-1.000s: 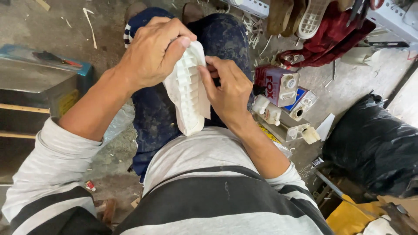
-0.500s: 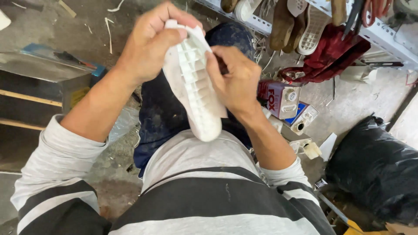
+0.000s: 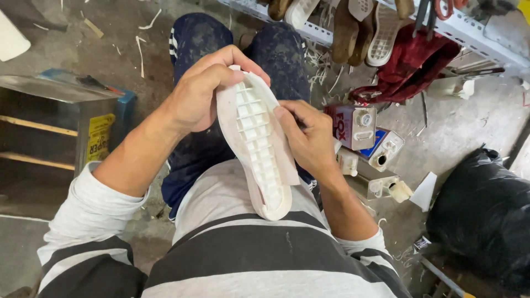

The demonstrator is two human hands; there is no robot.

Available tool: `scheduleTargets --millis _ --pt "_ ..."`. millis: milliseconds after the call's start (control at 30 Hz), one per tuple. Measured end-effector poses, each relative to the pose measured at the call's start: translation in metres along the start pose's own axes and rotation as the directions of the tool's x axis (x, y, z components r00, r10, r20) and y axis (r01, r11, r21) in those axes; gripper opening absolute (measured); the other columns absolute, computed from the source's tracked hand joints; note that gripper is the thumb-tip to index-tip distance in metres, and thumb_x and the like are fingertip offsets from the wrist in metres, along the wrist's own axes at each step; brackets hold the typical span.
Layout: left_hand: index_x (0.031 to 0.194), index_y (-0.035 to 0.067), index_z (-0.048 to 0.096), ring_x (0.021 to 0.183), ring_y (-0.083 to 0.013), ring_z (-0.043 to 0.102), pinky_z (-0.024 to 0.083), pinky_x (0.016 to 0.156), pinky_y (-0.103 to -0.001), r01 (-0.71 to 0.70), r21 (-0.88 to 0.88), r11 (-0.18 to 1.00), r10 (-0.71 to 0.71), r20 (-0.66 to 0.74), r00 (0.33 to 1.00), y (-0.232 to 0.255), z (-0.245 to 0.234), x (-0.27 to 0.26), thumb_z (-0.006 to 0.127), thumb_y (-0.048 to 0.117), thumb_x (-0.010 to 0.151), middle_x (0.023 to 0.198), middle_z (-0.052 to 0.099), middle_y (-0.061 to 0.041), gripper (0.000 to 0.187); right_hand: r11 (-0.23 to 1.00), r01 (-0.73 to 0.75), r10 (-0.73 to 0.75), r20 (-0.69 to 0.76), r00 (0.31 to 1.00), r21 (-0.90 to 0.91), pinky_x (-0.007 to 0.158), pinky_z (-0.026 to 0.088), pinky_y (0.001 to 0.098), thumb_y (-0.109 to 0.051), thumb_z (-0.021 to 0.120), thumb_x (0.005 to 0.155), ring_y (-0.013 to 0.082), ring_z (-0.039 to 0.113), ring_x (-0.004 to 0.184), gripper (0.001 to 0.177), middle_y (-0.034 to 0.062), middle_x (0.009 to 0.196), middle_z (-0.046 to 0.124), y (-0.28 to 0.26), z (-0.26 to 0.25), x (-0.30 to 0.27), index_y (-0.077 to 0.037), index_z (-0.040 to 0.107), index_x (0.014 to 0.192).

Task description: The person sits on the floor and applies a pink adhesive strip to the sole of a white shoe. They then pick up a shoe upper with green and red stripes and use a knife to trim the edges of the sole.

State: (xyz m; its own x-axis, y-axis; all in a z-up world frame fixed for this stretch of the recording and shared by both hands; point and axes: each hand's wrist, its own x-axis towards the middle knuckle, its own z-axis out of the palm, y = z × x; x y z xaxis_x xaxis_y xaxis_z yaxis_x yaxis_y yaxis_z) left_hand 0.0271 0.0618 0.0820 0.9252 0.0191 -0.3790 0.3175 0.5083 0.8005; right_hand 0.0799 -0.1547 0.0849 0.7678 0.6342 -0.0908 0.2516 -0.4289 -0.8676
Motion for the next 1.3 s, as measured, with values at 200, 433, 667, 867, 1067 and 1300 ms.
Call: scheduleTargets --millis 200,433,667,867,1067,1300 --pt "0.098 0.006 0.072 0.072 -0.0167 0.069 0.055 0.062 -0.03 -0.023 0.043 0.999 0.024 -0.021 1.0 0.014 0.019 -0.005 0.044 0.046 0.094 0.084 0.074 -0.011 0.05 0.831 0.444 -0.508 -0.133 0.851 -0.335 0.068 0.053 0.0357 -0.02 0.057 0.107 0.0266 0.062 0.078 0.03 0.0185 0.091 0.067 -0.044 -0.025 -0.027 0.008 0.067 0.113" --pt "0.102 0.012 0.066 0.062 -0.0089 0.057 0.045 0.058 -0.025 -0.037 0.398 0.917 0.075 -0.079 0.994 0.043 0.052 -0.025 0.036 0.05 0.097 0.075 0.063 -0.001 0.049 0.975 0.222 -0.222 0.065 0.973 0.016 0.084 0.062 0.0265 -0.027 0.082 0.091 0.0144 0.068 0.086 0.057 0.0086 0.109 0.07 -0.074 -0.005 -0.028 -0.004 0.059 0.138" --pt "0.105 0.012 0.063 0.075 -0.0082 0.059 0.047 0.07 -0.028 0.034 0.54 0.841 0.019 -0.093 0.996 0.052 0.06 -0.033 0.046 0.044 0.089 0.084 0.064 0.002 0.039 0.961 -0.031 -0.003 0.123 0.992 0.274 0.083 0.062 0.0235 -0.01 0.075 0.09 0.0117 0.067 0.087 0.043 0.0071 0.105 0.071 -0.07 0.004 -0.035 -0.004 0.063 0.131" --pt "0.112 0.012 0.057 0.066 -0.0074 0.054 0.045 0.06 -0.027 -0.017 0.625 0.78 0.031 -0.011 0.999 0.052 0.058 -0.035 0.052 0.011 0.083 0.077 0.06 0.003 0.03 0.9 -0.075 -0.039 0.251 0.967 0.429 0.091 0.06 0.0313 -0.017 0.048 0.107 0.021 0.069 0.099 0.036 0.0145 0.114 0.069 -0.075 -0.014 -0.038 0.003 0.06 0.134" --pt "0.11 0.015 0.057 0.065 -0.0083 0.054 0.044 0.059 -0.029 -0.024 0.652 0.758 0.031 0.001 1.0 0.05 0.064 -0.032 0.05 0.012 0.082 0.078 0.06 0.003 0.029 0.924 -0.065 0.014 0.136 0.991 0.376 0.081 0.061 0.0222 -0.011 0.071 0.095 0.0119 0.07 0.091 0.029 0.0085 0.102 0.073 -0.066 -0.002 -0.042 -0.001 0.068 0.121" --pt "0.11 0.013 0.059 0.065 -0.0077 0.053 0.043 0.059 -0.028 0.067 0.568 0.821 -0.054 -0.039 0.998 0.046 0.064 -0.028 0.05 0.013 0.082 0.077 0.06 0.002 0.029 0.979 0.191 -0.184 -0.09 0.979 0.075 0.076 0.06 0.0259 -0.007 0.074 0.094 0.016 0.066 0.079 0.024 0.0095 0.089 0.067 -0.065 0.016 -0.046 -0.002 0.068 0.116"
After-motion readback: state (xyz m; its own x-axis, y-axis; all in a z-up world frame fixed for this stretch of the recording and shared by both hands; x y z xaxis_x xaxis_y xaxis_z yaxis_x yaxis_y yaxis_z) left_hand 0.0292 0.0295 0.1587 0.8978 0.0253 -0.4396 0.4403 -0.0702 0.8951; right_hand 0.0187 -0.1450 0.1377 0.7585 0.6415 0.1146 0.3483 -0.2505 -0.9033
